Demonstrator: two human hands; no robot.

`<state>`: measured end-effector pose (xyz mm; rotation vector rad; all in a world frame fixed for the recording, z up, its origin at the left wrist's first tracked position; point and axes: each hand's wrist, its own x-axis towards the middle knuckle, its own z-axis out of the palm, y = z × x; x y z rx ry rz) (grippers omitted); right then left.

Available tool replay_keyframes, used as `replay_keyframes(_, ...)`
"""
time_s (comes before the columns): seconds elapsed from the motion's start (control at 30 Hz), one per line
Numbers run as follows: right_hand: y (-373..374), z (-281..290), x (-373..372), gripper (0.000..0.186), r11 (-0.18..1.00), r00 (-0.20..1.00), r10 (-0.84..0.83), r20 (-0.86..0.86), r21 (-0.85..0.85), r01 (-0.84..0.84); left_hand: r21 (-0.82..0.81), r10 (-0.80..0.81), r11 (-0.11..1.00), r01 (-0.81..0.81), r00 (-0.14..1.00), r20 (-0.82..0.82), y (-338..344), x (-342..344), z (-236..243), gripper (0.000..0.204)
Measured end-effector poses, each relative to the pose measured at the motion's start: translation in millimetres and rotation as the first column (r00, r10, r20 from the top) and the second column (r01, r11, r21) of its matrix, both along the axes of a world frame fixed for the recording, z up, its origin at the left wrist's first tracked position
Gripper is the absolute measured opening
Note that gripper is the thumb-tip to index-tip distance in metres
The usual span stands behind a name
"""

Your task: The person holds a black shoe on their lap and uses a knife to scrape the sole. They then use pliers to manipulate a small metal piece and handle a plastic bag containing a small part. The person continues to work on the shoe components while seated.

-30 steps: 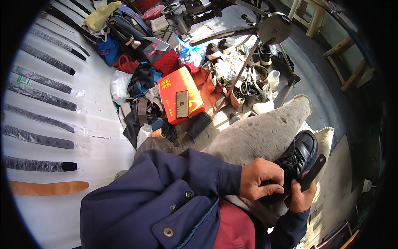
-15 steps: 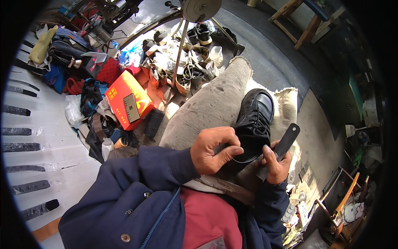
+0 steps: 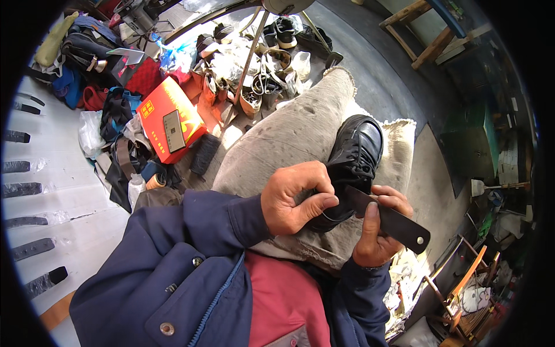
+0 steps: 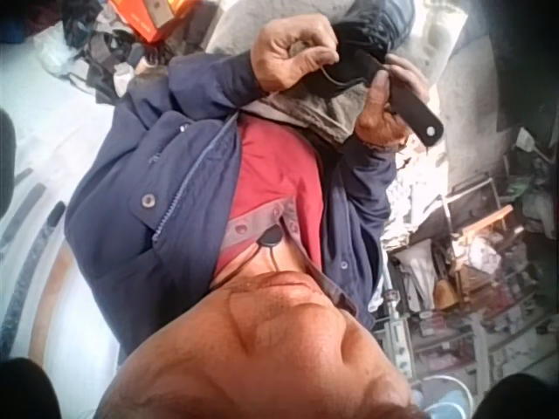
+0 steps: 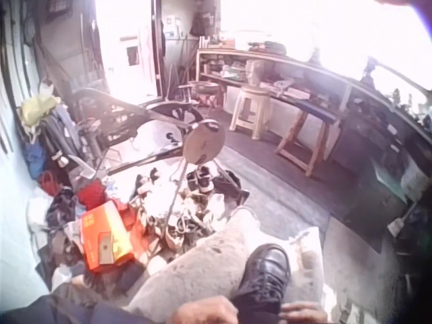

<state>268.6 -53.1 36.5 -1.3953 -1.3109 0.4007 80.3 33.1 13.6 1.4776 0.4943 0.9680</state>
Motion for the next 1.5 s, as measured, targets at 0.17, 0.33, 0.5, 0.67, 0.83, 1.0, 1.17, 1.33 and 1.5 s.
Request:
replay_keyframes(0.17, -11.2, -0.9, 12.6, 0.021, 0.994, 0.984, -0.104, 0.143, -0.03, 0.109, -0.085, 0.008, 0.996, -0.006, 1.0, 0.029, -0.4, -3.0, -1.6, 0.016)
replay_keyframes(0.33, -25.6, 14.9, 6.6, 0.02, 0.928, 0.96, -0.21, -0.186, -0.347, 0.136, -0.138, -0.006, 0.99, 0.015, 0.998, 0.064, -0.1, -2.4, -3.3, 0.018)
replay_keyframes(0.5, -10.3, 15.7, 6.2, 0.017, 0.968, 0.983, -0.09, 0.159, -0.217, 0.124, -0.111, -0.002, 0.994, 0.009, 0.998, 0.06, 0.5, -2.5, -1.1, 0.016)
replay_keyframes(0.67, -7.2, 12.6, 4.6, 0.017, 0.973, 0.972, -0.069, 0.223, -0.202, 0.116, -0.105, 0.006, 0.994, 0.001, 0.998, 0.069, -1.4, -2.7, -1.4, 0.014)
replay_keyframes(0.83, -6.0, 12.6, 5.6, 0.018, 0.961, 0.966, -0.045, 0.256, -0.254, 0.112, -0.099, 0.009, 0.995, -0.001, 0.997, 0.076, -1.5, -1.4, -2.1, 0.015)
replay_keyframes(1.0, -5.9, 12.7, 6.8, 0.017, 0.964, 0.965, -0.045, 0.259, -0.242, 0.109, -0.224, 0.039, 0.975, -0.006, 0.989, 0.142, -1.5, 1.9, -1.5, 0.017)
replay_keyframes(1.17, -3.7, 10.2, 5.4, 0.017, 0.976, 0.951, -0.065, 0.301, -0.178, 0.122, -0.281, 0.051, 0.96, -0.008, 0.988, 0.147, -2.1, 2.4, -1.8, 0.018)
replay_keyframes(1.33, -1.0, 14.6, 14.9, 0.018, 0.962, 0.96, 0.007, 0.281, -0.265, 0.071, -0.295, 0.006, 0.955, 0.039, 0.989, 0.149, -1.6, 1.9, -1.8, 0.023)
replay_keyframes(1.5, -2.6, 12.6, 18.2, 0.019, 0.951, 0.995, -0.03, 0.091, -0.305, 0.057, -0.464, 0.106, 0.885, 0.052, 0.946, 0.308, 5.6, 9.1, -8.2, 0.024)
